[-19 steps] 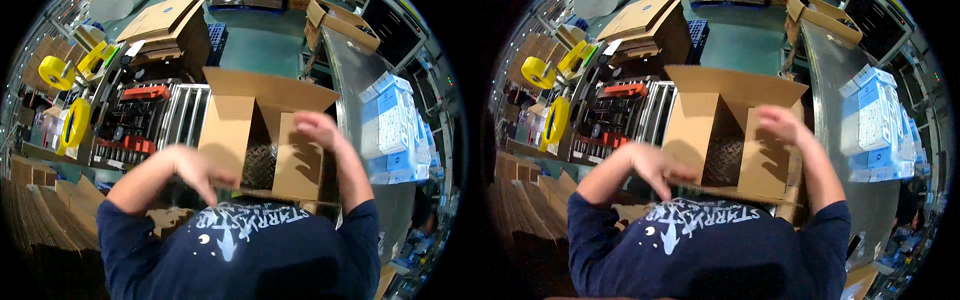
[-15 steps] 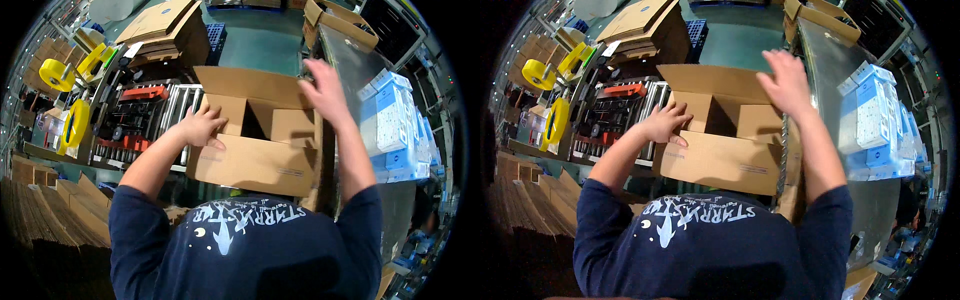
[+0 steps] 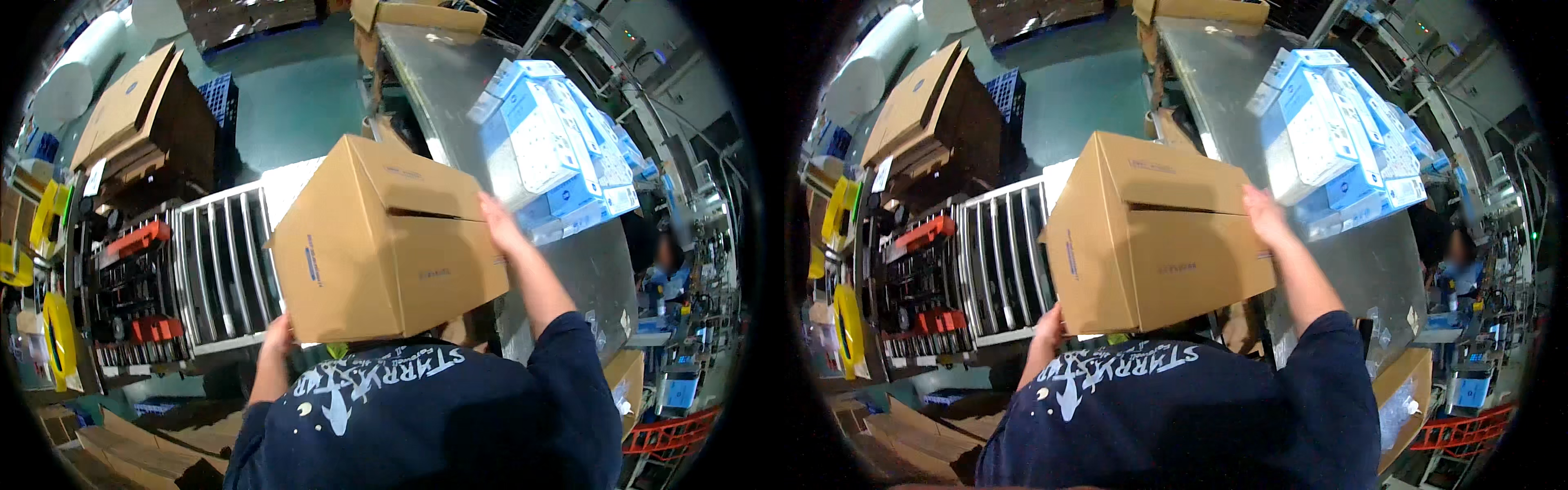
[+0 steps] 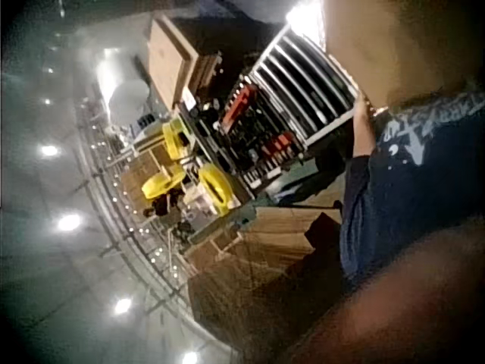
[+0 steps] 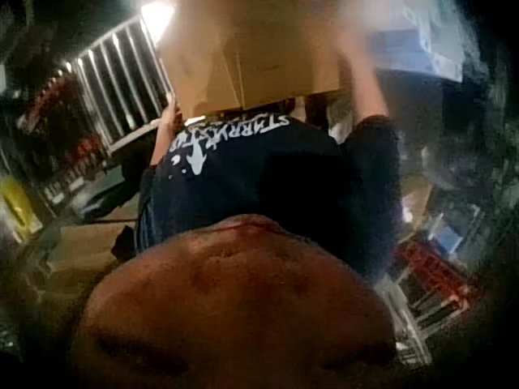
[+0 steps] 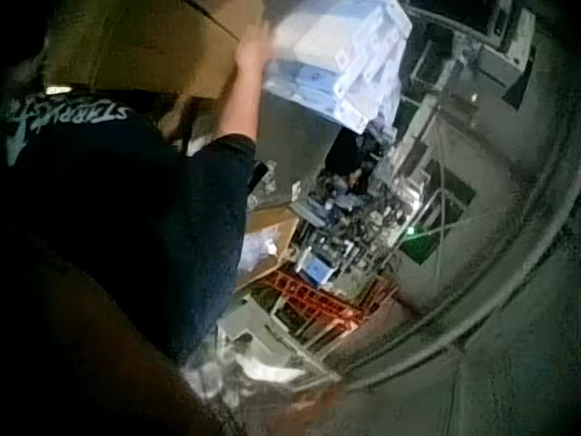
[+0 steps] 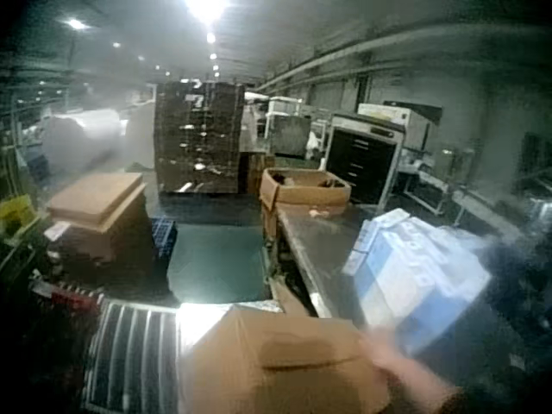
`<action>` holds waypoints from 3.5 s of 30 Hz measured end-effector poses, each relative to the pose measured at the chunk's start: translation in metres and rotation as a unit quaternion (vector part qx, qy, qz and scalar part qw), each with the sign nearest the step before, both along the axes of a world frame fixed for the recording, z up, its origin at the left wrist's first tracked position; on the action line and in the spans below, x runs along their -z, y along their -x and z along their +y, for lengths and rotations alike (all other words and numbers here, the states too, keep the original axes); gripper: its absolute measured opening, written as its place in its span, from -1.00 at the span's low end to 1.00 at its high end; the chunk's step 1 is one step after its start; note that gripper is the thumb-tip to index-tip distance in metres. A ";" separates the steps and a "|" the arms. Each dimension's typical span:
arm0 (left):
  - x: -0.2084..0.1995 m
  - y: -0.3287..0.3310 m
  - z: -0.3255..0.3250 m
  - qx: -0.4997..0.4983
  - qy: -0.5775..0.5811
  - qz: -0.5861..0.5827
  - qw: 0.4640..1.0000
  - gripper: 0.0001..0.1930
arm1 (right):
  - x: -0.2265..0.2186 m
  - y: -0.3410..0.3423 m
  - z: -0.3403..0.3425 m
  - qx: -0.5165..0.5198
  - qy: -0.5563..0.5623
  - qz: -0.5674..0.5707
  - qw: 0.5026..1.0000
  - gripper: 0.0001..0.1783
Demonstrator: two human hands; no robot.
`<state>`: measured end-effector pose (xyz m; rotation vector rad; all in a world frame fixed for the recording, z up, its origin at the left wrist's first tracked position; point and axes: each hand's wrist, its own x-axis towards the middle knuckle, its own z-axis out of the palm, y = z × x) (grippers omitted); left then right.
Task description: The person assembles cardboard boxes and packs several blue and white products into them before placing the boxes onto a conveyor belt.
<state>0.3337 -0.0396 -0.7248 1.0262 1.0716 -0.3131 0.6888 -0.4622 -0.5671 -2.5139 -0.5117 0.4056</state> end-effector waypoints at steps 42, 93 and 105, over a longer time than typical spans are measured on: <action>-0.174 -0.172 -0.081 0.823 -0.190 0.066 0.531 -0.53 | -0.076 -0.104 -0.190 0.275 0.132 -0.225 0.925 -0.40; -0.467 -0.257 -0.011 0.583 -0.164 -0.365 0.707 -0.27 | -0.170 0.179 0.042 -0.232 -0.110 0.153 0.954 -0.41; -0.088 -0.244 -0.069 0.627 -0.474 -0.076 0.614 -0.26 | -0.161 0.127 -0.042 -0.010 -0.074 0.073 0.995 -0.45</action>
